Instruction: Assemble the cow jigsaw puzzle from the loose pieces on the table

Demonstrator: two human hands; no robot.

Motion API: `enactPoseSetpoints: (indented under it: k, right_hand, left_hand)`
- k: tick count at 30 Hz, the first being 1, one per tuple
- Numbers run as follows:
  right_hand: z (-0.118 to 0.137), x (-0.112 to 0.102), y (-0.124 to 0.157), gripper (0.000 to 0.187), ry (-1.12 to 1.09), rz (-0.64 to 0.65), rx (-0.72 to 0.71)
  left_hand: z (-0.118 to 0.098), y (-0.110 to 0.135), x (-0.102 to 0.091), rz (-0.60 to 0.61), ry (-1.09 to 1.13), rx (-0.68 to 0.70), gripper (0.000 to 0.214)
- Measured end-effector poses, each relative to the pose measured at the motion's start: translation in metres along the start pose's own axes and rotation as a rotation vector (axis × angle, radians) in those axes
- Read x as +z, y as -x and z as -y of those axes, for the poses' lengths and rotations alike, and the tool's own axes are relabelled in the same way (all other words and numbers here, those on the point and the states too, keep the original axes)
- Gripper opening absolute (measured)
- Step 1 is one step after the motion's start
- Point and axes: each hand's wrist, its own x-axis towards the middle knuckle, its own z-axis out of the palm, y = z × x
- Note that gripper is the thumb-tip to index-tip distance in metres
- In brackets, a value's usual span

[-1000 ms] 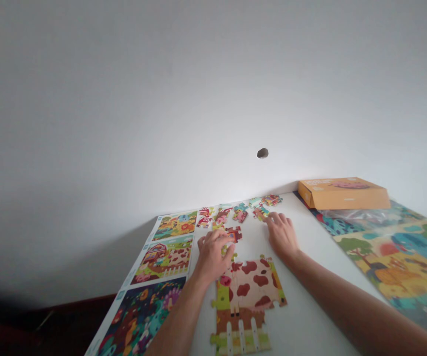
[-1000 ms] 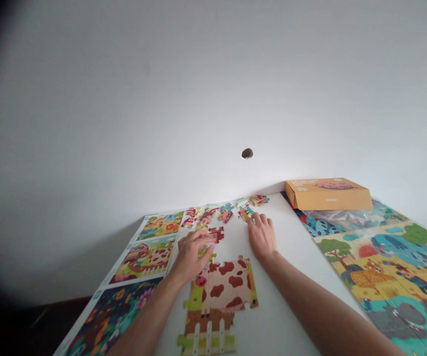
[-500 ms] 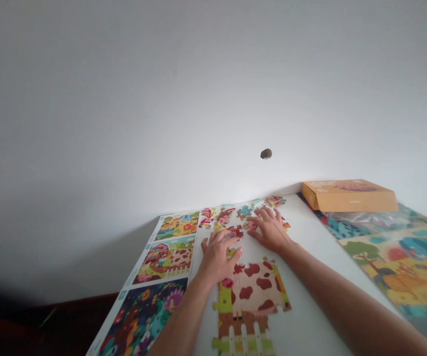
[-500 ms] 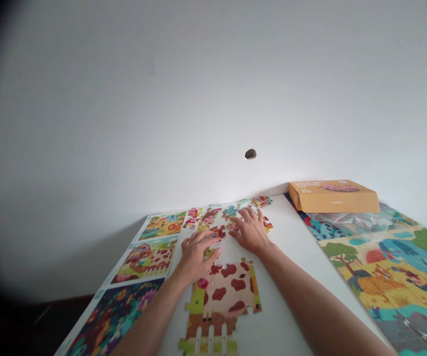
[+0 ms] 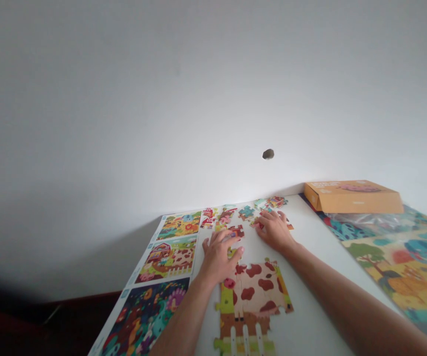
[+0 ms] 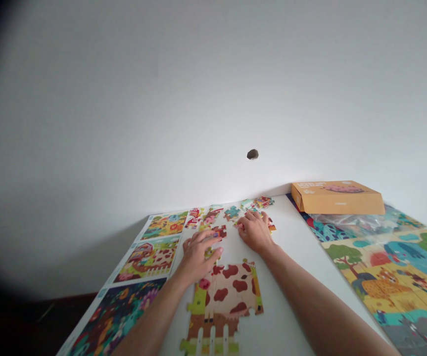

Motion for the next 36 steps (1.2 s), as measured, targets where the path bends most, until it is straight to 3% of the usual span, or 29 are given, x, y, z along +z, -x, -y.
enactPoseSetpoints:
  k: [3,9,14,23,28,36]
  right_hand:
    - [0.0,0.001,0.0,0.039,0.024,0.009,0.021]
    - [0.002,0.004,0.001,0.05,-0.011,0.181,-0.125]
    - [0.004,-0.001,0.002,0.04,-0.046,0.139,-0.151]
    - [0.003,0.003,0.003,0.046,-0.036,0.175,-0.1]
    - [0.005,-0.004,0.004,0.032,-0.041,0.135,-0.158]
    - [0.005,-0.008,0.006,0.037,-0.064,0.158,-0.206]
  left_hand:
    - [0.0,0.0,0.001,0.001,0.003,-0.011,0.029]
    - [0.0,-0.001,0.0,0.002,-0.01,-0.008,0.028]
    - [0.0,-0.001,0.0,-0.001,-0.028,-0.011,0.029]
    - [0.0,0.0,-0.001,0.001,-0.051,0.012,0.033]
    - [-0.002,-0.002,-0.006,-0.081,-0.033,0.014,0.025]
    - [0.0,-0.002,-0.009,-0.051,0.017,-0.04,0.025]
